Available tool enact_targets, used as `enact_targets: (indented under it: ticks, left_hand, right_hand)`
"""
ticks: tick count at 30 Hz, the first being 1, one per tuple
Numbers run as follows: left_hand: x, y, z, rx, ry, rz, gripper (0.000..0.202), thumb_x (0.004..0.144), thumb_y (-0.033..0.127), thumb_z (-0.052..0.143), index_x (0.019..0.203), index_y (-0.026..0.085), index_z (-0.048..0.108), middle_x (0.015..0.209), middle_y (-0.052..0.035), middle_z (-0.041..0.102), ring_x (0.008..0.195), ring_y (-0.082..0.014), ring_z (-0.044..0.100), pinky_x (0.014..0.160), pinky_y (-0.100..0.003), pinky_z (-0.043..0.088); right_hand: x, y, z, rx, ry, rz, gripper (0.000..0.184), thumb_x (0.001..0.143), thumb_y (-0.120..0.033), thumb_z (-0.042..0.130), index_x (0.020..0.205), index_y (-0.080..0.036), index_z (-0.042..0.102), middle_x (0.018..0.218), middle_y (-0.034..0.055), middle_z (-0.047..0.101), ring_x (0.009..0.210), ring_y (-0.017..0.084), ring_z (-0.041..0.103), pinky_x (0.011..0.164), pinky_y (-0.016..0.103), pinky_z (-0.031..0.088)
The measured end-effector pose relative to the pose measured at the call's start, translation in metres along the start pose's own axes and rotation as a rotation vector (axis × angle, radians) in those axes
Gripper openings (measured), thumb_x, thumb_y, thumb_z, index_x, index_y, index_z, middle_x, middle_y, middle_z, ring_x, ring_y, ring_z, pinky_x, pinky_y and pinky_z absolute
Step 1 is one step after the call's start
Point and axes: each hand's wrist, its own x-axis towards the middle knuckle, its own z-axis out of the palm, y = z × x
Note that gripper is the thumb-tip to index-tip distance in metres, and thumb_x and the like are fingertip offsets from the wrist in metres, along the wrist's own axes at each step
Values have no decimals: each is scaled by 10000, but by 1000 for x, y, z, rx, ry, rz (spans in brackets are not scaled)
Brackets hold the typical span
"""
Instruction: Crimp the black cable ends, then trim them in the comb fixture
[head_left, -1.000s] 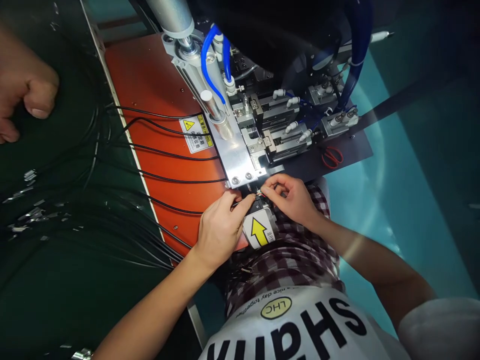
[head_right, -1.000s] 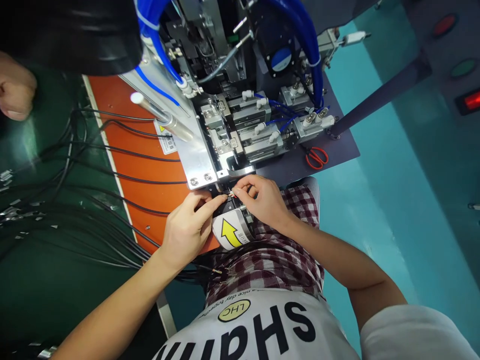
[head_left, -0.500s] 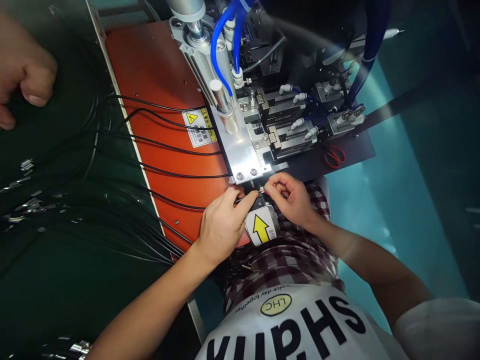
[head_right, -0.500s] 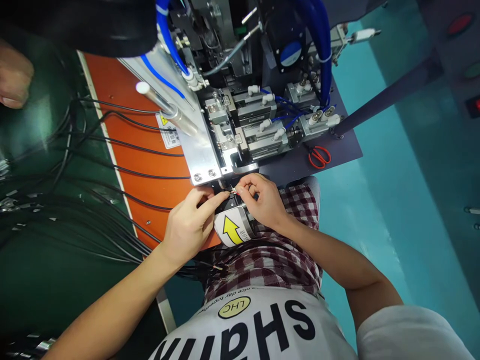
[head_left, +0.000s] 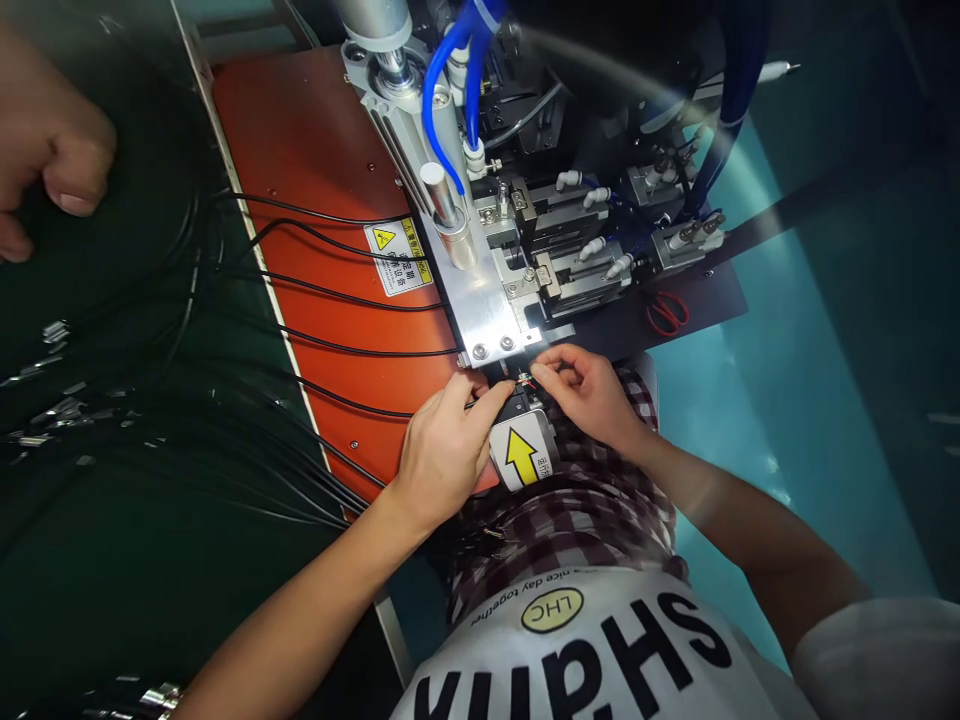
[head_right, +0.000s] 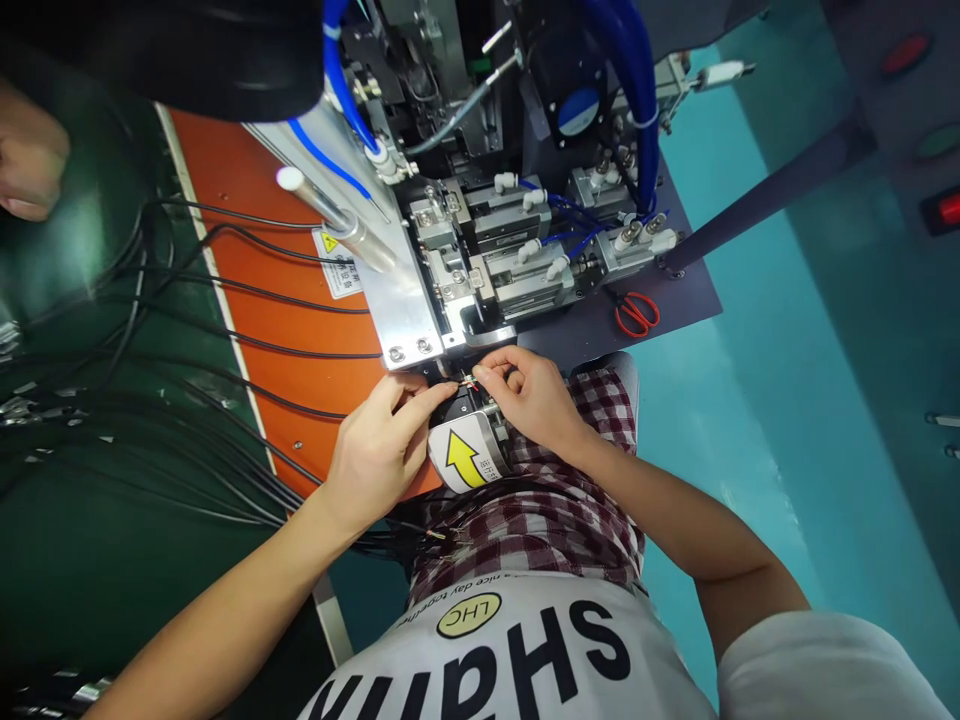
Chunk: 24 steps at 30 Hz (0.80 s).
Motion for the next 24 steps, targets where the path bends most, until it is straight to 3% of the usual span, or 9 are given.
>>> enact_targets:
  ticks: [5,9,13,19,21,24]
  left_hand:
    - [-1,1,-1,-37,15,25,305,933,102,427,1163,143,623,978,-113,629,872,-196,600,744,-312,519]
    - [-1,1,-1,-39,9,29,290,939,111,427,1150,158,620,1011,-113,650,904,-199,607,776,-321,509]
    - [0,0,-1,-19,19,37,271,946,115,425,1120,144,631,988,-116,663,888,-204,606,753,-331,503]
    - [2,-2,-3,-49,24,56,280,936,86,427,1117,122,637,977,-122,654,896,-202,612,759,-327,523]
    - [3,-3,-3,-58,17,66,288,939,86,421,1123,125,639,972,-121,650,898,-200,612,760,-325,529]
    - [4,-3,-5,-55,10,83,293,948,94,416,1133,128,641,953,-117,644,875,-191,606,747,-314,530]
  right_hand:
    - [-3,-16,5,-195,153,-168,122,880,-331,654,907,-226,711,688,-9,577,570,124,479,584,275,414]
    - [-3,-17,6,-217,187,-196,108,887,-277,624,835,-224,703,741,1,618,552,116,477,609,284,430]
    - [-2,-14,3,-125,135,-145,89,884,-269,623,837,-210,671,740,-3,640,551,116,499,608,278,435]
    - [-2,-15,1,-63,108,-86,111,890,-272,611,812,-198,634,592,-45,549,494,95,448,540,255,366]
    - [0,-13,1,-32,81,-23,127,888,-298,611,811,-197,612,593,-48,538,479,89,435,503,249,335]
    - [5,-7,-3,144,-76,145,163,892,-328,592,805,-190,594,626,-40,549,455,83,433,459,241,318]
